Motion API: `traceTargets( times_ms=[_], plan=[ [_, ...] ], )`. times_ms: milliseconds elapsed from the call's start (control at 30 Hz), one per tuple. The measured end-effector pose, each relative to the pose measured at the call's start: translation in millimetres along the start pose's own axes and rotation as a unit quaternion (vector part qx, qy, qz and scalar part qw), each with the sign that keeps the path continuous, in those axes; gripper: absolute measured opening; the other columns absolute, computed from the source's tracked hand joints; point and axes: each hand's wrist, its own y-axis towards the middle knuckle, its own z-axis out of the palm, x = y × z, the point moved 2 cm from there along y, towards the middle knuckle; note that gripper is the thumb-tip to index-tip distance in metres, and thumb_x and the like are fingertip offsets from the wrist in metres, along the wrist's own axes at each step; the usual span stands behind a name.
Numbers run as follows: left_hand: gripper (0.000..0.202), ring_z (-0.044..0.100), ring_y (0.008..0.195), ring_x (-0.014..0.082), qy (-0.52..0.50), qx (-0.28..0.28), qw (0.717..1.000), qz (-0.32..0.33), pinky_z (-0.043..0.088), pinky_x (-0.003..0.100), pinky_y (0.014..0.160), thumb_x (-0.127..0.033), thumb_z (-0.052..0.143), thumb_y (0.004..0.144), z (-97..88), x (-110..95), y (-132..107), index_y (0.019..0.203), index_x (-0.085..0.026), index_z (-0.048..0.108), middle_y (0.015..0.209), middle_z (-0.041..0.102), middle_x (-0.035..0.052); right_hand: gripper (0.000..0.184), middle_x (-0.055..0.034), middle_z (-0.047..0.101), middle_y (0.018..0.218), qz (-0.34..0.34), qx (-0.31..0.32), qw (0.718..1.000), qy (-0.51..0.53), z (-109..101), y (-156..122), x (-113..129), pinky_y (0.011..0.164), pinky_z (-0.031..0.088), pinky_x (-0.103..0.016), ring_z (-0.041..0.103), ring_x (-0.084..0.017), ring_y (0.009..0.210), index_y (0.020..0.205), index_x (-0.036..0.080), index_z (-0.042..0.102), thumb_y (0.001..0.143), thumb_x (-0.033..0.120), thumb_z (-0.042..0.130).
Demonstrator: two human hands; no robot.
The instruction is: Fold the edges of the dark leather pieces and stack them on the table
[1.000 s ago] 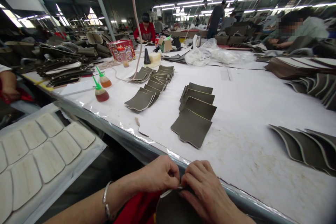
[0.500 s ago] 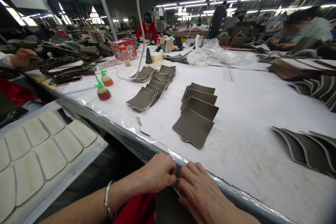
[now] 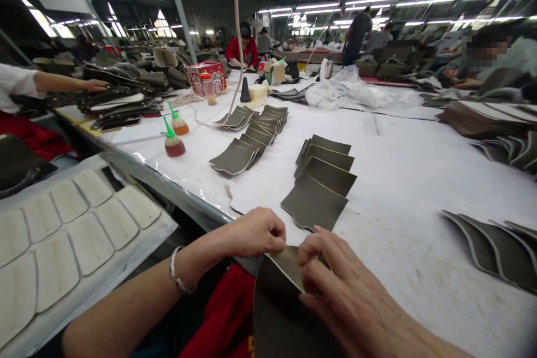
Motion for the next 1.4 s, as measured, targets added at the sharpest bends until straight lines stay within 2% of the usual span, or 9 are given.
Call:
traceTargets(
  times_ms=[67, 167, 267, 333, 433, 567, 700, 933, 1400],
  plan=[
    [0.008, 0.037, 0.054, 0.0092, -0.01, 0.047, 0.999, 0.014, 0.025, 0.022, 0.049, -0.019, 0.056, 0.067, 6.7, -1, -2, 0.06, -0.015, 0.059, 0.052, 0.041, -0.0064, 0.021, -0.0038, 0.064, 0.1, -0.006, 0.019, 0.999, 0.039, 5, -1, 2, 0.097, 0.051, -0.045, 0.06, -0.022, 0.095, 0.093, 0.027, 0.043, 0.089, 0.006, 0.049],
    [0.018, 0.032, 0.053, 0.0086, -0.079, 0.105, 0.991, 0.019, 0.023, 0.022, 0.048, -0.026, 0.06, 0.07, 38.0, 16, -6, 0.056, -0.015, 0.056, 0.051, 0.036, -0.0061, 0.027, 0.0002, 0.064, 0.089, -0.009, -0.005, 0.998, 0.055, 36, -23, -1, 0.099, 0.052, -0.043, 0.064, -0.019, 0.082, 0.088, 0.027, 0.038, 0.083, 0.003, 0.05],
    [0.027, 0.034, 0.055, 0.0088, -0.15, 0.111, 0.982, 0.011, 0.026, 0.021, 0.049, -0.037, 0.06, 0.075, 68.6, 44, -12, 0.061, -0.014, 0.059, 0.055, 0.041, -0.0047, 0.028, -0.0006, 0.063, 0.086, 0.027, -0.009, 0.999, 0.046, 70, -53, -6, 0.097, 0.054, -0.044, 0.065, -0.019, 0.078, 0.089, 0.025, 0.038, 0.082, -0.001, 0.046],
    [0.042, 0.041, 0.055, 0.0095, -0.209, 0.103, 0.972, -0.005, 0.031, 0.021, 0.05, -0.051, 0.053, 0.083, 76.1, 57, -18, 0.074, -0.012, 0.065, 0.062, 0.052, -0.0014, 0.026, -0.0026, 0.062, 0.088, 0.055, 0.006, 0.997, 0.055, 81, -65, -7, 0.09, 0.058, -0.042, 0.065, -0.02, 0.08, 0.091, 0.025, 0.039, 0.086, 0.0, 0.044],
    [0.059, 0.05, 0.054, 0.0109, -0.268, 0.078, 0.96, -0.028, 0.037, 0.021, 0.049, -0.062, 0.045, 0.088, 70.0, 65, -30, 0.091, -0.009, 0.07, 0.072, 0.061, 0.0043, 0.025, -0.0043, 0.061, 0.092, 0.088, 0.016, 0.992, 0.094, 83, -68, -8, 0.072, 0.06, -0.032, 0.064, -0.019, 0.08, 0.094, 0.025, 0.04, 0.089, 0.001, 0.042],
    [0.028, 0.046, 0.058, 0.0088, -0.22, 0.092, 0.97, -0.051, 0.034, 0.018, 0.053, -0.034, 0.075, 0.072, 64.4, 61, -45, 0.089, -0.012, 0.074, 0.063, 0.056, -0.0032, 0.025, -0.0057, 0.062, 0.1, 0.097, 0.011, 0.987, 0.126, 82, -66, -11, 0.073, 0.06, -0.029, 0.066, -0.018, 0.087, 0.105, 0.025, 0.044, 0.092, 0.003, 0.04],
    [0.014, 0.041, 0.055, 0.008, -0.203, 0.073, 0.973, -0.078, 0.029, 0.018, 0.05, -0.02, 0.07, 0.07, 70.0, 55, -52, 0.081, -0.013, 0.074, 0.059, 0.052, -0.0055, 0.026, -0.0033, 0.064, 0.097, 0.125, 0.036, 0.978, 0.163, 83, -67, -12, 0.073, 0.059, -0.027, 0.068, -0.017, 0.085, 0.114, 0.025, 0.045, 0.096, 0.009, 0.038],
    [0.013, 0.041, 0.057, 0.0083, -0.129, 0.07, 0.988, -0.042, 0.027, 0.019, 0.051, -0.014, 0.06, 0.075, 67.0, 42, -54, 0.077, -0.016, 0.073, 0.06, 0.049, -0.0058, 0.018, 0.0, 0.061, 0.084, 0.161, 0.091, 0.969, 0.165, 79, -70, -11, 0.062, 0.055, -0.025, 0.061, -0.016, 0.069, 0.095, 0.026, 0.049, 0.101, 0.016, 0.036],
    [0.013, 0.041, 0.054, 0.0085, -0.217, 0.081, 0.969, -0.089, 0.027, 0.02, 0.048, -0.017, 0.063, 0.07, 76.6, 40, -49, 0.079, -0.013, 0.072, 0.06, 0.053, -0.0046, 0.012, 0.0012, 0.063, 0.088, 0.17, 0.049, 0.977, 0.119, 82, -81, -6, 0.061, 0.051, -0.023, 0.06, -0.015, 0.071, 0.102, 0.028, 0.049, 0.103, 0.02, 0.04]
  ],
)
